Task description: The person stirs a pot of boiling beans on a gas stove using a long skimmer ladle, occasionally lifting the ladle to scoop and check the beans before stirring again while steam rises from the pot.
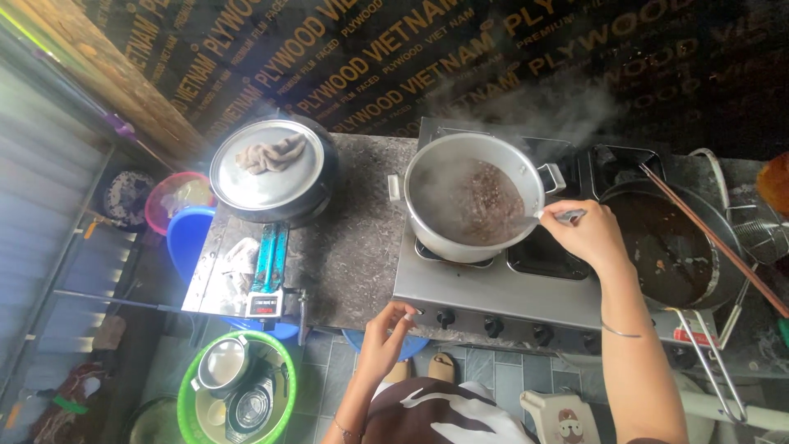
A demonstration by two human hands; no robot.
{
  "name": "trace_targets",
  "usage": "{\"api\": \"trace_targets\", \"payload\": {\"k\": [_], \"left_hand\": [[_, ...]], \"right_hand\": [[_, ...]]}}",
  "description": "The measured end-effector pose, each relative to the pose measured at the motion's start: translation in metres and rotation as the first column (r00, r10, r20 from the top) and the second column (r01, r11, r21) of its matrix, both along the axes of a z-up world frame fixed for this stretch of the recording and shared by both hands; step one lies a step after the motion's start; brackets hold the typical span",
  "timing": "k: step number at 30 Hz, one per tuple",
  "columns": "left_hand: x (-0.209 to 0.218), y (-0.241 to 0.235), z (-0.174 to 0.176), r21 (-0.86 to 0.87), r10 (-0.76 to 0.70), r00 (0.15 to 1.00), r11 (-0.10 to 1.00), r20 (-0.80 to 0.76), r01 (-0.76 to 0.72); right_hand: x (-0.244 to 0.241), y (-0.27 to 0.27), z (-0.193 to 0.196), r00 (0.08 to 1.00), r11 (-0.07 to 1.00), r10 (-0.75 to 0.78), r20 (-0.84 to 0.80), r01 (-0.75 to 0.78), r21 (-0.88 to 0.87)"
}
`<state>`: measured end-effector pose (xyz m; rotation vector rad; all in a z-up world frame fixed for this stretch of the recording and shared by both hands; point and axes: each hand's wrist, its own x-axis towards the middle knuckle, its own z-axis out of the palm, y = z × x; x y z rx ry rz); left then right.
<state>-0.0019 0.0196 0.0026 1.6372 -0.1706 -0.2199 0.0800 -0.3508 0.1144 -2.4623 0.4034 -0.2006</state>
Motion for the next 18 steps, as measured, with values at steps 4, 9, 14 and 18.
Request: {"api": "trace_targets", "payload": {"k": [4,9,14,18], "left_hand": [[-0.001,-0.001,-0.002,0.032,-0.014,1.0,0.999,0.0,0.014],[0.001,-0.001,-0.008,0.047,-0.028,0.999,0.999,0.025,0.027],[0.004,0.003,-0.007,0.036,-0.007,1.0,0.999,0.017,0.007],[0.004,0.012,-0.015,-0.004,0.002,1.0,1.0,0.008,-0.002]], "right_hand": [[-0.012,0.008,0.017,0.998,0.999,0.031,-0.049,-0.031,-0.012],[-0.007,0.012,0.007,0.988,0.986,0.115,-0.104,-0.101,0.135],[0.01,0.023,-0.026,0.97,0.954,0.239,0.039,-0.242,0.178],[0.02,0.045,-0.038,0.97,0.955,0.227,0.083,-0.239,0.176]]}}
